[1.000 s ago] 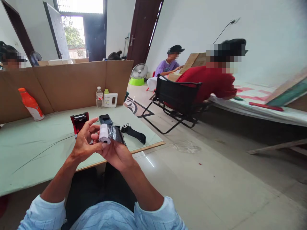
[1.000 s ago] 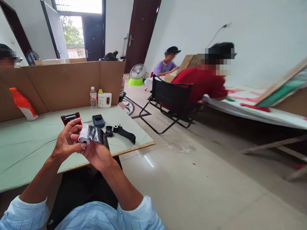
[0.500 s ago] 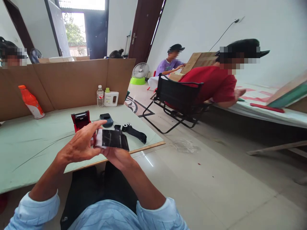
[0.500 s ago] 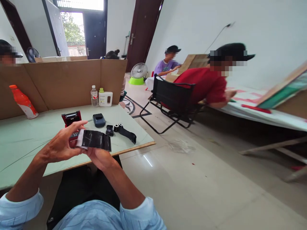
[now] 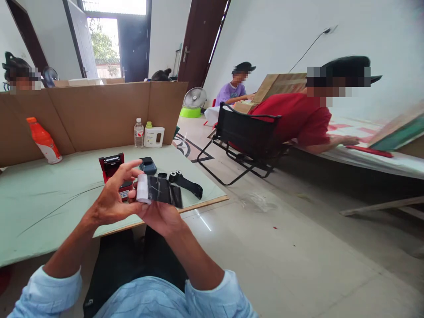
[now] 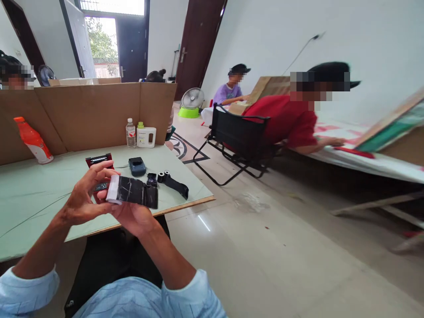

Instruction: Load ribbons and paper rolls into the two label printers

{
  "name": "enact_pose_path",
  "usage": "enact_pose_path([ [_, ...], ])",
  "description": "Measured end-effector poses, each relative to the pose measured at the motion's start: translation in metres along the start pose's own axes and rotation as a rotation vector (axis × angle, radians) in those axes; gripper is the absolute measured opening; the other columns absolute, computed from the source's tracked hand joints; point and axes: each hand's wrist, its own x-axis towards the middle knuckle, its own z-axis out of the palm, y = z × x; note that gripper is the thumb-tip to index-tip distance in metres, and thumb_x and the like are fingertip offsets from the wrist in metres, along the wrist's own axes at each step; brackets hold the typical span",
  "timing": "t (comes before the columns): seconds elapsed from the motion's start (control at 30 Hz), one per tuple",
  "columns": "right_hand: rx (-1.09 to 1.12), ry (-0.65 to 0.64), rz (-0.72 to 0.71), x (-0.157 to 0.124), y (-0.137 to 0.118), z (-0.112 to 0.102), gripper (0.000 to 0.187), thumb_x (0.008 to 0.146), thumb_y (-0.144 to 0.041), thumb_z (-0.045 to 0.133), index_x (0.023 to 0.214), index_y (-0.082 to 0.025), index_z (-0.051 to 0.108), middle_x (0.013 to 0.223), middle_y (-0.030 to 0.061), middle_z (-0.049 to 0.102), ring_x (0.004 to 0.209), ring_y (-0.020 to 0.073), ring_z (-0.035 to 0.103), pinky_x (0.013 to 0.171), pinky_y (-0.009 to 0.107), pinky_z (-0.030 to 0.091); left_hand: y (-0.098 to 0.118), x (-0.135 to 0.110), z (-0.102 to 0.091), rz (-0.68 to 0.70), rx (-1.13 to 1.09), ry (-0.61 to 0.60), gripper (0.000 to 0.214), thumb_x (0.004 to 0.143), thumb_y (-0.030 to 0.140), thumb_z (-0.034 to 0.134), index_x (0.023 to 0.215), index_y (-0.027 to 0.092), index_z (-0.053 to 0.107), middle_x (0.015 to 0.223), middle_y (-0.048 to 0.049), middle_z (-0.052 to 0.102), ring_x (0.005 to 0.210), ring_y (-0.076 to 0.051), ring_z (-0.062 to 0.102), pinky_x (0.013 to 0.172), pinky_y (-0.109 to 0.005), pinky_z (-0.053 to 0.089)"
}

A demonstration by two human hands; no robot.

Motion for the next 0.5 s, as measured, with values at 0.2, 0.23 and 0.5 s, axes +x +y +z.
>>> enact_pose_path([
  [0.2, -0.01, -0.01, 0.013, 0.003, -0.001, 0.004, 0.052, 0.078, -0.055, 0.088, 0.119, -0.027, 0.072, 0.097, 0.003, 0.08, 0.095, 0.0228, 0.073, 0.08, 0.033, 0.058, -0.013, -0.005, 0.009, -0.128, -0.298, 0.082, 0.084, 0.067, 0.023, 0.089, 0.144, 0.029, 0.054, 0.118, -0.0061, 0.07, 0.097, -0.02, 0.069, 0.085, -0.032, 0.058],
  [0.23, -0.049, -0.005, 0.029, 0.002, -0.003, 0.004, 0.051, 0.08, -0.055, 0.087, 0.119, -0.026, 0.072, 0.095, 0.0038, 0.08, 0.092, 0.0232, 0.073, 0.077, 0.033, 0.057, -0.009, -0.003, 0.003, -0.134, -0.215, 0.024, 0.086, 0.065, 0.017, 0.089, 0.143, 0.028, 0.056, 0.118, -0.0064, 0.07, 0.098, -0.02, 0.069, 0.085, -0.032, 0.057],
  [0.5, 0.055, 0.04, 0.039, 0.006, -0.01, 0.019, 0.036, 0.088, -0.052, 0.078, 0.109, -0.024, 0.072, 0.1, 0.002, 0.08, 0.09, 0.0201, 0.071, 0.088, 0.035, 0.06, 0.002, 0.002, 0.006, -0.157, -0.293, 0.096, 0.092, 0.064, 0.015, 0.088, 0.147, 0.024, 0.05, 0.113, -0.0058, 0.071, 0.102, -0.022, 0.071, 0.084, -0.031, 0.058],
])
